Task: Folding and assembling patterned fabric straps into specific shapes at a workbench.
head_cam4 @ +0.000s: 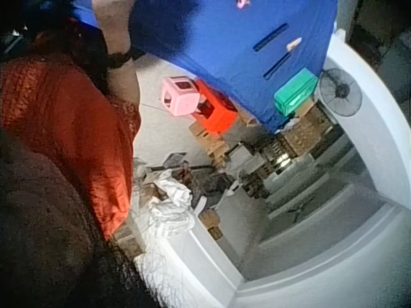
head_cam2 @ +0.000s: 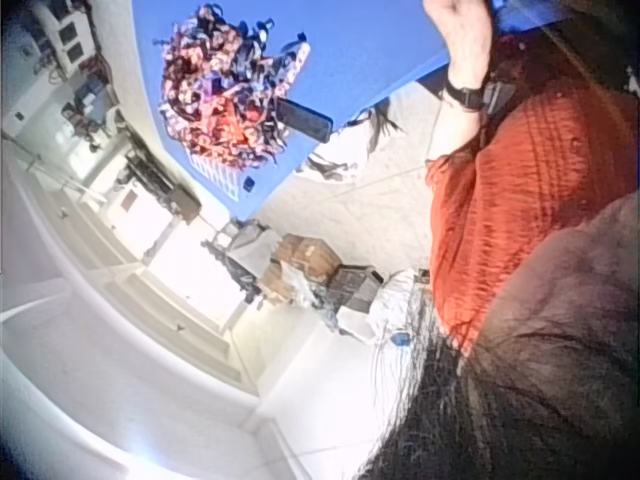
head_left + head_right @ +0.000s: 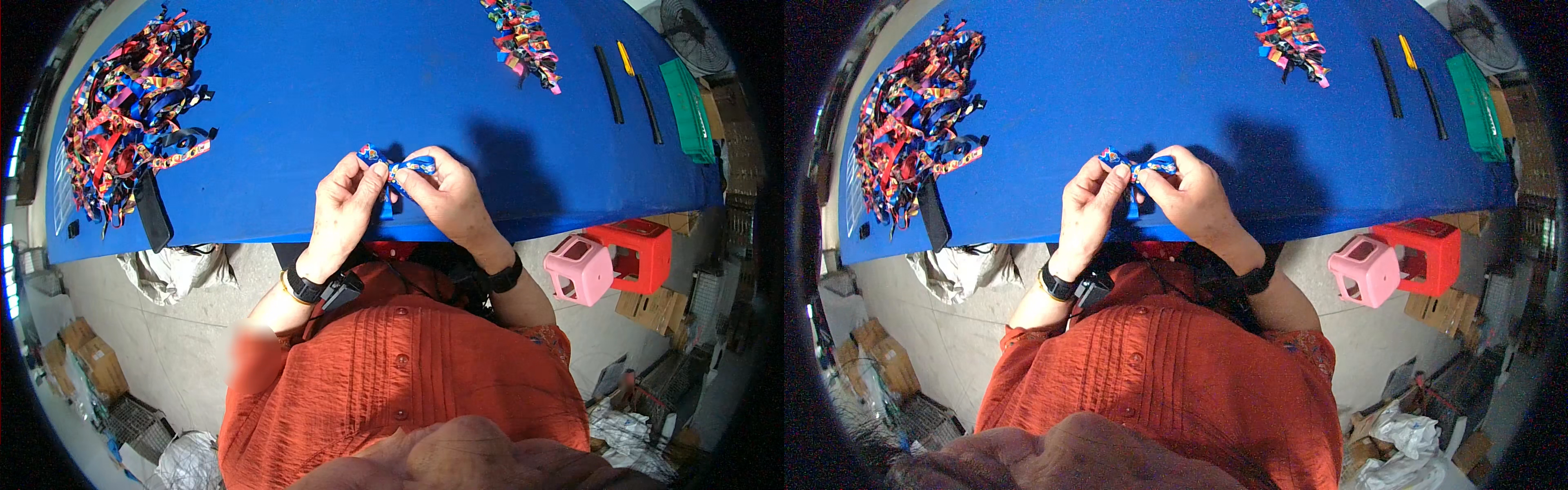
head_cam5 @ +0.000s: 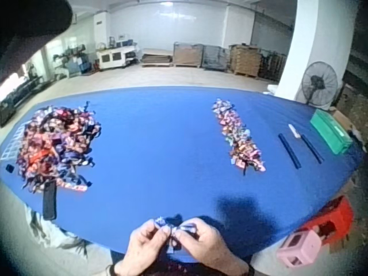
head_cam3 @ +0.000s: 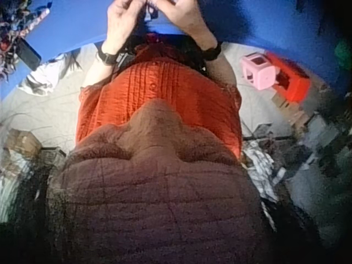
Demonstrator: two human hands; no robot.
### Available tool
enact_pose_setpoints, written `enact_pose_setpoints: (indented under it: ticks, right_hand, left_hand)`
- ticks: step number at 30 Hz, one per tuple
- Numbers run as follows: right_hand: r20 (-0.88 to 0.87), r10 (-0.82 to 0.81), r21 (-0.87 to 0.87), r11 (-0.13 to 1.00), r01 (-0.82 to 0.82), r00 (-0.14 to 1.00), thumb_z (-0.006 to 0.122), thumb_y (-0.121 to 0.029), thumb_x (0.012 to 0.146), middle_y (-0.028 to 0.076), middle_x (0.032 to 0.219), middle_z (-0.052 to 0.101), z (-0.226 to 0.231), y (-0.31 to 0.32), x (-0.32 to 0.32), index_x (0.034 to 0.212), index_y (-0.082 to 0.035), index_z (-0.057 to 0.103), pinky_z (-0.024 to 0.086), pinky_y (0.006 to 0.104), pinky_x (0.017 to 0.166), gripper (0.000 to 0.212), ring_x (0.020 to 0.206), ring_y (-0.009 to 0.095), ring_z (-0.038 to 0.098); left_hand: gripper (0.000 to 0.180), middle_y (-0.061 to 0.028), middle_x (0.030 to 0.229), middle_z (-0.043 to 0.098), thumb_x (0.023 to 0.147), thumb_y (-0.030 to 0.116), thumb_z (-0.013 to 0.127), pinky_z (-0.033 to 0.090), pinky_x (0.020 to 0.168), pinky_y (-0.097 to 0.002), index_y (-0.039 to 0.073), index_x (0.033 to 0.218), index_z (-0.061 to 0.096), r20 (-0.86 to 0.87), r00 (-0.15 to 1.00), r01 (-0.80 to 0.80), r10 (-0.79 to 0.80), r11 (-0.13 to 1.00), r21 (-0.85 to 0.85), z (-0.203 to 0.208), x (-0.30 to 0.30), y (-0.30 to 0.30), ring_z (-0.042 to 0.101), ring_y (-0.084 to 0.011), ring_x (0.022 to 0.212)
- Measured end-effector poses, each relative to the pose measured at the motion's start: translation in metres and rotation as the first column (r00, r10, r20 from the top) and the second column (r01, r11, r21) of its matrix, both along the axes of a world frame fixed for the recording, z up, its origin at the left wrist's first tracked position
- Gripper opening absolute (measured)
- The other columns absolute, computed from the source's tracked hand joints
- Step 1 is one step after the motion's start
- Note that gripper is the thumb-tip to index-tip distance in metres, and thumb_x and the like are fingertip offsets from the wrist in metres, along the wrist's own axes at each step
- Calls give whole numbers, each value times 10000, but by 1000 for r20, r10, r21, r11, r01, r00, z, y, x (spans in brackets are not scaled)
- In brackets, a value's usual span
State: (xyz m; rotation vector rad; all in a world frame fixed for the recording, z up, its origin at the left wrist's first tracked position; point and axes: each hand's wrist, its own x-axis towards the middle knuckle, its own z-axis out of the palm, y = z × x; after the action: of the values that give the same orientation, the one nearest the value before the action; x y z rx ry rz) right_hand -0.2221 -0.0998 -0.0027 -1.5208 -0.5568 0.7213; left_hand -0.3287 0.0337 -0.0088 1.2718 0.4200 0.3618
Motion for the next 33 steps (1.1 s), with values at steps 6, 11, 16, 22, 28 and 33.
enact_pose_setpoints:
  ticks: [6, 11, 16, 22, 28, 33]
  right_hand:
    - [-9, -2, 13, 1000, 2, 1000, 660, -132, 993, 44, 832, 694, 1, 1, -2, 1018, -4, 626, 522, 260, 634, 134, 715, 90, 650]
    - [-69, -12, -21, 1000, 10, 998, 636, -133, 1009, 34, 815, 666, 20, 3, -8, 1034, -23, 639, 519, 271, 657, 113, 731, 86, 630]
    - [103, -48, -25, 998, 51, 994, 622, -115, 1012, 44, 864, 688, -1, 3, -7, 1038, -21, 660, 521, 287, 714, 104, 800, 103, 639]
    - [210, -96, -28, 994, 104, 973, 648, -117, 986, 108, 874, 711, -15, 9, -1, 1032, -10, 667, 529, 316, 712, 119, 788, 140, 660]
    - [439, -94, -139, 975, 171, 894, 700, -147, 937, 148, 774, 687, -14, 18, 7, 995, -23, 656, 526, 383, 625, 144, 663, 255, 679]
    - [592, -14, -290, 929, 229, 806, 753, -199, 902, 110, 672, 638, -20, 17, 16, 1046, -52, 635, 507, 437, 571, 237, 596, 305, 655]
  left_hand:
    - [182, -10, 800, 656, 1048, 146, 614, 484, 647, -234, 50, 895, 597, -30, 1000, 3, -4, 1000, -19, -3, -1, -1, 593, -69, 703]
    - [145, 9, 785, 600, 1057, 165, 596, 437, 571, -213, 78, 946, 565, 18, 999, -36, 40, 984, -173, 1, 4, -7, 558, -56, 651]
    - [112, 19, 820, 593, 1064, 168, 583, 418, 545, -213, 83, 992, 574, 28, 998, -49, 52, 993, -110, -11, 1, -1, 534, -58, 635]
    - [76, 19, 905, 607, 1031, 111, 628, 447, 571, -206, 53, 1059, 589, 27, 990, -139, 137, 977, 159, -26, 8, 2, 545, -40, 700]
    - [248, -9, 980, 616, 960, 40, 702, 488, 621, -214, 26, 1166, 565, -177, 974, -102, 143, 969, 224, -18, 5, 11, 569, -56, 725]
    - [337, -102, 1035, 648, 875, 20, 742, 541, 649, -303, -9, 1162, 566, -238, 949, -81, 206, 891, 446, -18, 7, 16, 634, -132, 714]
